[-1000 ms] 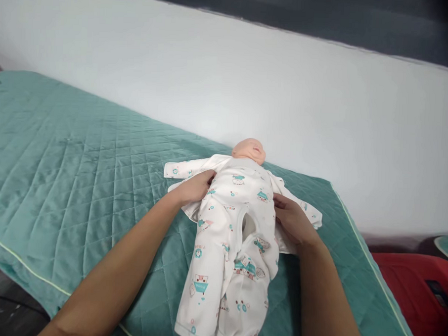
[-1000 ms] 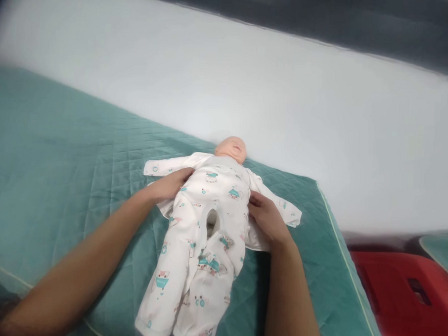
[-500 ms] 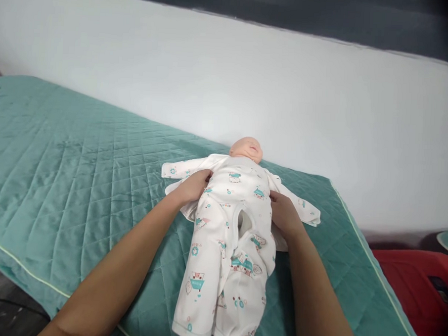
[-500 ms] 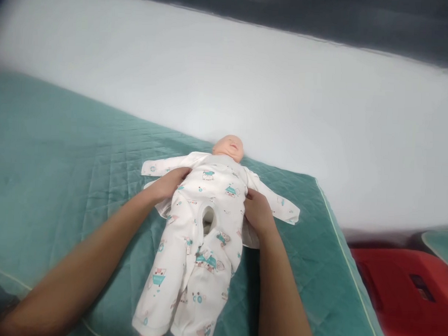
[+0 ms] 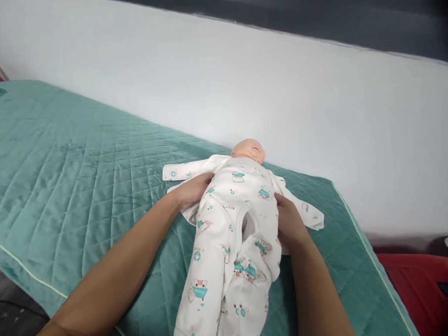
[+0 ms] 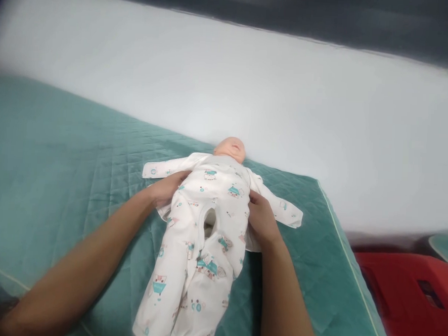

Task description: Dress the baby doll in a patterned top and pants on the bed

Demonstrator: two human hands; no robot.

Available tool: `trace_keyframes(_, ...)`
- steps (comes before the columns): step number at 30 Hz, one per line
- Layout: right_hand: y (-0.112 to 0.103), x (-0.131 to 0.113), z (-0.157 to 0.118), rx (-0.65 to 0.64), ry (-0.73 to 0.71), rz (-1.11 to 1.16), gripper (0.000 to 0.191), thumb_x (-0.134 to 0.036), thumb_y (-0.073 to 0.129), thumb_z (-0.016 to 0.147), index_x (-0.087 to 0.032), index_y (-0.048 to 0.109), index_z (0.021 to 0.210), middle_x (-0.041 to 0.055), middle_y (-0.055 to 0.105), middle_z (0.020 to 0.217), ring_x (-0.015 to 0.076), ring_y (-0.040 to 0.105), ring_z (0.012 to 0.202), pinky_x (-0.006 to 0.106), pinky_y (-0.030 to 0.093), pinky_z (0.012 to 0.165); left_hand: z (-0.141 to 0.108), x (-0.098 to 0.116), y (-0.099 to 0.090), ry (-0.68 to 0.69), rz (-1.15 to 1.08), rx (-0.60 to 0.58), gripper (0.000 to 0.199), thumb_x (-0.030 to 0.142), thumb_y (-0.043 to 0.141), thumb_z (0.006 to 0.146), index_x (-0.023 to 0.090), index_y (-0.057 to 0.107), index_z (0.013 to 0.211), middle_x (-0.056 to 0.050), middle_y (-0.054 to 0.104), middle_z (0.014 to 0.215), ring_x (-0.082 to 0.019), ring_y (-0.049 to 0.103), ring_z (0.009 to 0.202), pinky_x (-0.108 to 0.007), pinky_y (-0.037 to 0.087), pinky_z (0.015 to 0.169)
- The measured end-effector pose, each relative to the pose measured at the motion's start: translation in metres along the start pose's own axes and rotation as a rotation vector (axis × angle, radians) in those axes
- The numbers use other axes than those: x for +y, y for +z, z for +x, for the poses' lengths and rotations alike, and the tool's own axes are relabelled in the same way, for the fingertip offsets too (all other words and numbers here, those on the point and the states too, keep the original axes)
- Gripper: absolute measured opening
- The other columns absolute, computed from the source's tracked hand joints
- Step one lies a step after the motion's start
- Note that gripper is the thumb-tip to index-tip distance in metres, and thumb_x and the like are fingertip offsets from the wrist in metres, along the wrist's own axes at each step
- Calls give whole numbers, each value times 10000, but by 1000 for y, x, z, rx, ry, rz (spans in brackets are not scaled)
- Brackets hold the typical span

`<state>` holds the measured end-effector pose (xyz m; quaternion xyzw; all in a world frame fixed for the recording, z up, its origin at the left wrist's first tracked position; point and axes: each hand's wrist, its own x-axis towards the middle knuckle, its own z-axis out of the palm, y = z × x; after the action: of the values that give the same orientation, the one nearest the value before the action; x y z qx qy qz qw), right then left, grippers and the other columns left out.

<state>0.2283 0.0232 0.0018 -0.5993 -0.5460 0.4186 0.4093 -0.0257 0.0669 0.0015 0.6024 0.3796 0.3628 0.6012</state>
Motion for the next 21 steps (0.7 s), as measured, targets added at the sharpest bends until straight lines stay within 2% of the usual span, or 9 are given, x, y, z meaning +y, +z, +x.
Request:
trace_keyframes(3,6,-11,-6,37,49,134,332,-347,719,701,-214,750,1003,52,776,980,282,706,869,352,571,714,0,-3,7,-25,-261,14,430,253,737,690,151,676,1103,-108,717,1119,-276,636,1029,-404,488,899)
trace_keyframes(8,10,-15,-8,60,40,159,362,-396,772,648,-225,754,967,52,777,985,280,705,880,369,571,763,3,-10,12,-41,-407,55,457,288,781,656,143,707,1084,-94,746,1025,-262,666,949,-387,502,873)
trace_keyframes(11,8,-10,-5,54,-27,45,369,-379,749,678,-217,748,1010,54,769,1033,297,689,962,403,540,873,5,-10,14,-63,-489,70,418,260,786,638,138,722,1033,-81,756,939,-243,683,876,-364,521,835)
trace_keyframes(14,3,-6,-3,57,-122,-149,371,-379,718,709,-207,745,1036,65,755,1088,322,648,1076,430,487,966,4,-8,19,-129,-565,143,327,205,763,628,119,729,942,-77,750,823,-234,690,788,-354,542,768)
trace_keyframes(17,0,-7,-2,37,-187,-255,382,-413,693,719,-193,746,1027,82,749,1100,338,624,1116,440,476,976,2,-6,25,-220,-626,190,201,156,710,659,107,723,853,-69,720,696,-224,683,719,-334,544,700)
trace_keyframes(21,-1,-10,-3,51,-147,-297,383,-455,670,712,-161,754,944,119,759,1030,366,632,1080,461,493,935,1,-6,28,-207,-715,155,96,134,663,720,120,701,808,-39,683,620,-193,657,680,-305,532,694)
